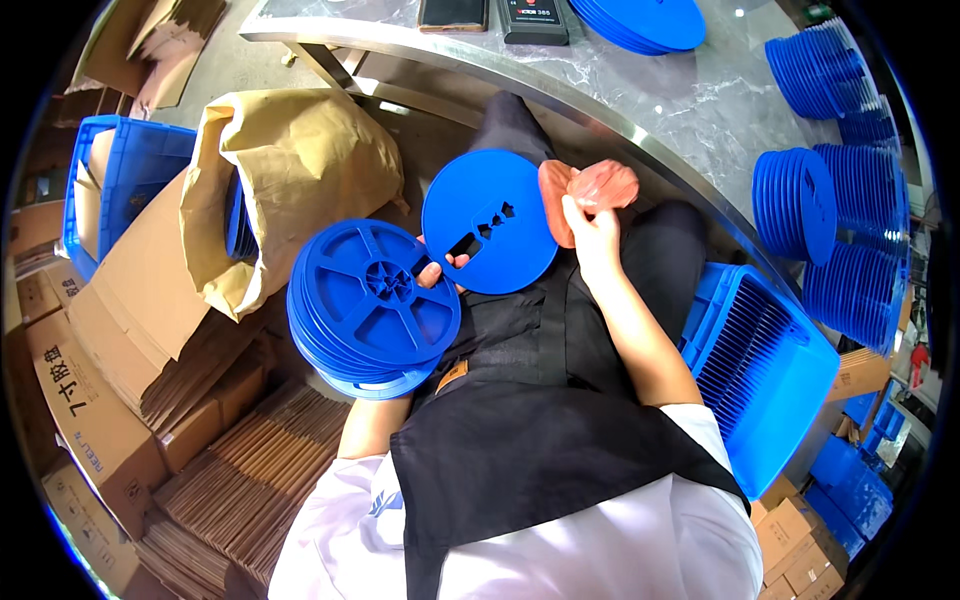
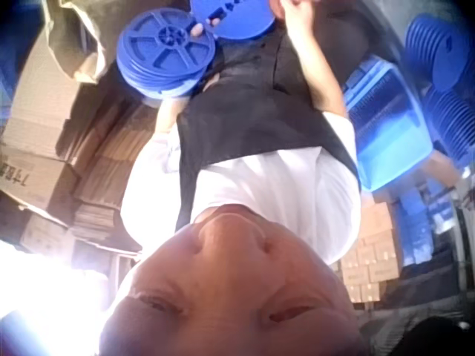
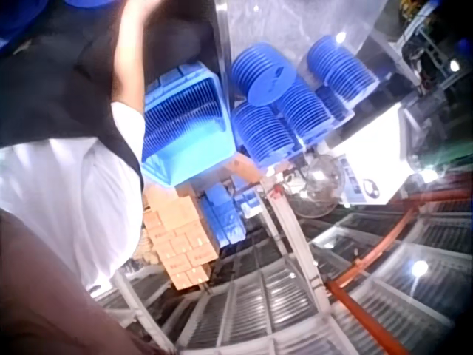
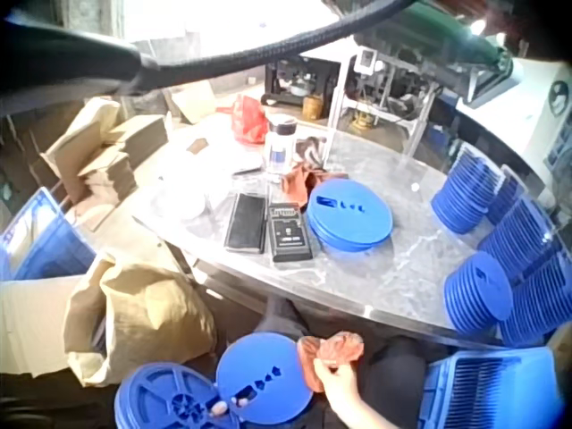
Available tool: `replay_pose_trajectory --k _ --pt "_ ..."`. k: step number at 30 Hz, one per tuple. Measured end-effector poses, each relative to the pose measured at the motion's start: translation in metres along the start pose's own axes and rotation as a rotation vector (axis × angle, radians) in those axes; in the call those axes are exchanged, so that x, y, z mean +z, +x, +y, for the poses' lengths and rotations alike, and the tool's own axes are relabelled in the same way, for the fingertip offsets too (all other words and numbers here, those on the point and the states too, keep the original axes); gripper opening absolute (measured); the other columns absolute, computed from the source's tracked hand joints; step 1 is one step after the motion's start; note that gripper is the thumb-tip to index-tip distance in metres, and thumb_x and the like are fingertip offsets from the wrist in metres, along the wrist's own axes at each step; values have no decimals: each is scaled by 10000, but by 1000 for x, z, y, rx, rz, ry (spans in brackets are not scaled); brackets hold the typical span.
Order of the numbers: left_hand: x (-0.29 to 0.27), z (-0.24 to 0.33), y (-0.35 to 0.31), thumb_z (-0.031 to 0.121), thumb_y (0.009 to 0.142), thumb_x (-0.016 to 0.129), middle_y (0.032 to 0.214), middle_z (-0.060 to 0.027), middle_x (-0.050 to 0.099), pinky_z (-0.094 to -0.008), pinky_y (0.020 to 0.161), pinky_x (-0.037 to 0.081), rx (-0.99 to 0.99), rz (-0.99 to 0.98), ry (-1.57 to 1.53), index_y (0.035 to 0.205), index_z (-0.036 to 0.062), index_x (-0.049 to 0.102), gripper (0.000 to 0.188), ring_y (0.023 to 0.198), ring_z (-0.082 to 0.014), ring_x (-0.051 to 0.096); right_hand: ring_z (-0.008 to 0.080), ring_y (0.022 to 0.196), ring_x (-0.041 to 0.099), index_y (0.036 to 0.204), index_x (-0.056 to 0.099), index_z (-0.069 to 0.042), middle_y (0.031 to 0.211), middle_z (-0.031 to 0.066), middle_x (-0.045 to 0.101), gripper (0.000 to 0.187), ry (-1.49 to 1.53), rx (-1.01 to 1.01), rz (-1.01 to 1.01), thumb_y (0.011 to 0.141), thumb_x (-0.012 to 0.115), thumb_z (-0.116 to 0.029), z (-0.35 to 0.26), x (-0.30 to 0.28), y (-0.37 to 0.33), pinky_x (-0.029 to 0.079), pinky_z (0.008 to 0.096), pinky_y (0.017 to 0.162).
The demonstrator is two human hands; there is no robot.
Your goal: The person wipes the surface of blue plastic reels with a cloth, handling them one at a time from a stack and placing them into a blue crate.
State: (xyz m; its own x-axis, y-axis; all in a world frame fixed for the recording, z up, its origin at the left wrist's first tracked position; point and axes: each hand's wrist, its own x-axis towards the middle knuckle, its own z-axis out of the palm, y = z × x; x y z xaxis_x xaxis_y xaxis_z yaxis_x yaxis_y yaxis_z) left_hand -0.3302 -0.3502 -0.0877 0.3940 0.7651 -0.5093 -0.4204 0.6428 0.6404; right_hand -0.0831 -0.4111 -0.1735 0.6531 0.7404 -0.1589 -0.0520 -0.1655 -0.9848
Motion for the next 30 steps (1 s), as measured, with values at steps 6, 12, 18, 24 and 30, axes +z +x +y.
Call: replay_pose_trajectory --k 6,12,18,24,30 --pt "-7 3 9 79 900 670 1095 -143 651 -337 852 553 30 -23 158 1320 -5 461 477 1084 -280 638 118 975 609 1142 617 19 1084 53 639 317 321 259 -68 940 607 -225 -51 8 6 463 257 875" --pt "0 -7 24 156 945 604 1131 -165 632 -368 884 538 145 -186 65 1307 4 474 413 1062 -298 632 179 922 646 1115 609 32 1044 110 681 363 181 20 -283 877 672 -235 -51 82 -17 499 327 822" --pt "12 -15 37 203 962 571 1161 -168 617 -378 900 529 16 -276 18 1322 12 466 421 1074 -298 623 287 1234 521 1179 592 -1 1296 176 573 457 146 -528 -500 787 725 -196 -102 56 -69 390 405 1037" --pt "32 -6 42 251 980 538 1191 -171 603 -388 915 520 -105 -371 -45 1337 20 457 434 1085 -298 614 178 955 631 1092 637 0 1040 104 674 353 215 -217 -410 827 704 -225 -115 69 8 481 321 847" --pt "54 26 64 299 997 506 1221 -174 588 -398 931 511 -151 -469 -94 1353 28 449 451 1097 -297 605 195 1031 633 1159 615 12 1072 102 684 387 12 -75 -395 855 694 -214 -63 2 -19 462 319 934"
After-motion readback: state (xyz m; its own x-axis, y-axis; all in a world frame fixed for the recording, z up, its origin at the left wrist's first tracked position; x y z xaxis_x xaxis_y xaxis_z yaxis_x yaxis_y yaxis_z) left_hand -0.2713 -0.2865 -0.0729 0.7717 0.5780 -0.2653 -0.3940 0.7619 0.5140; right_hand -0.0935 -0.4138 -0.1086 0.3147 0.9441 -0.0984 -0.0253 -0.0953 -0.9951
